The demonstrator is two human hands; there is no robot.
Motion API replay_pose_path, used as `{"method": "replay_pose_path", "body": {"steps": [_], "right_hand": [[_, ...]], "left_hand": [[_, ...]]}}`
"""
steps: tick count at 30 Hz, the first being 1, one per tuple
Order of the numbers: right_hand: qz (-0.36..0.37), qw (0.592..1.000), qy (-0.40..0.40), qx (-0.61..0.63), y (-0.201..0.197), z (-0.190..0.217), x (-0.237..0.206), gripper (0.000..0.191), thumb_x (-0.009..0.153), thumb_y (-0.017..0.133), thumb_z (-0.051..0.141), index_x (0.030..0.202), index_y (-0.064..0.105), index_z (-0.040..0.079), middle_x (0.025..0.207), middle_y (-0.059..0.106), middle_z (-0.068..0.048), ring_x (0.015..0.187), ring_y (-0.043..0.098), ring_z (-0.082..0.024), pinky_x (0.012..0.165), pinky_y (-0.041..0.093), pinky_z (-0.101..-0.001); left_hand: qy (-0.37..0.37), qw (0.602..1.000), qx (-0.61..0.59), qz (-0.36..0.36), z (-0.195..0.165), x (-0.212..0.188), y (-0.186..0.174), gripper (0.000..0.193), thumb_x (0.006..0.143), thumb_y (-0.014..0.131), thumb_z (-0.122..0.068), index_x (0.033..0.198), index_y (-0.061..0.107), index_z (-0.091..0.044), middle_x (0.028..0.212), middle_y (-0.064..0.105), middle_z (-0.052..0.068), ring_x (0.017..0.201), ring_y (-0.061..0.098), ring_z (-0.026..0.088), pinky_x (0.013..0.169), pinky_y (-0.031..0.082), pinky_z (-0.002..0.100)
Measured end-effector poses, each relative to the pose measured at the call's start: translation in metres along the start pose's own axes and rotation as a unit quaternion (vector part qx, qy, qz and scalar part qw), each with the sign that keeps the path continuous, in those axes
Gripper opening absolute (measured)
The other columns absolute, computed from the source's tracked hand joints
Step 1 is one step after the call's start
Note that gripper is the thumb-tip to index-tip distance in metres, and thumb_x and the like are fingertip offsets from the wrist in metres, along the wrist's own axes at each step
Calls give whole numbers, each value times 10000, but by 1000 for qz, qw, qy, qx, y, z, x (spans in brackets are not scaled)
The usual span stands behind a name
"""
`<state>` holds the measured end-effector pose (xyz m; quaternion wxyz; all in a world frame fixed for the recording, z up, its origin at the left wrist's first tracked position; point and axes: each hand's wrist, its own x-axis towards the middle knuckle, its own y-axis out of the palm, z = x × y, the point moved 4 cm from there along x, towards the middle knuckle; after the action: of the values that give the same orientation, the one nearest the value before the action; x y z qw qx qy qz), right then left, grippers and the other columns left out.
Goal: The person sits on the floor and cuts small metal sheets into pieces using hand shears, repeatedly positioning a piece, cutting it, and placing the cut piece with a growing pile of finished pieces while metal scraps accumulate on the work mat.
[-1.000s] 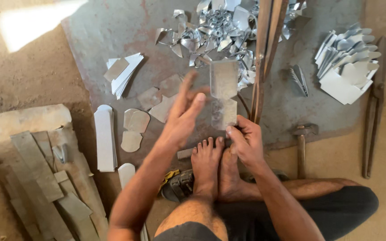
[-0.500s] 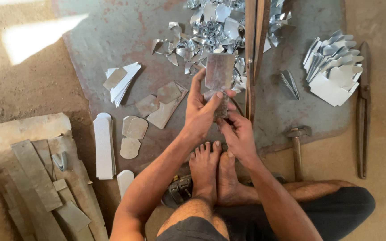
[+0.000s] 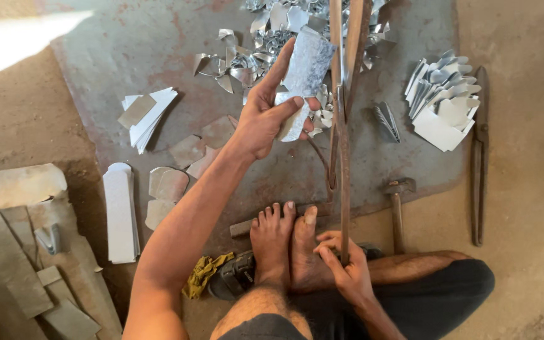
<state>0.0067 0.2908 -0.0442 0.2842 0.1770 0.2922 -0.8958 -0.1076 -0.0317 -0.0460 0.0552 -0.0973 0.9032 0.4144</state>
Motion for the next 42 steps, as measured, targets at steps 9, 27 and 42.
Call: {"method": "replay_pose_path", "body": {"steps": [9,27,42], "right_hand": [[26,997,3,67,4,5,-4,194,953,646,180,1009,745,22,1372,674,-143,1243,633,-242,1016,500,-379],[2,998,-37,59,5,0,3,341,978,616,244,1236,697,36,1536,544,-146,1432,486,-303,1170,369,-459],[-15,995,-92,27,9,-22,41,451,957,557,132,1386,605,1,1669,329,-225,1540,337,-325,1203,316,-438]], "left_hand": [[36,998,24,35,-1,-8,-1,839,1022,533,125,1668,201,-296,1168,732,146,763,738,189,651,659,351],[38,997,39,55,-2,-5,11,807,980,503,190,1633,288,-233,1754,191,72,984,757,203,699,676,345],[3,992,63,113,-13,15,-3,796,997,539,178,1634,324,-248,1485,522,129,760,723,175,628,649,332]]}}
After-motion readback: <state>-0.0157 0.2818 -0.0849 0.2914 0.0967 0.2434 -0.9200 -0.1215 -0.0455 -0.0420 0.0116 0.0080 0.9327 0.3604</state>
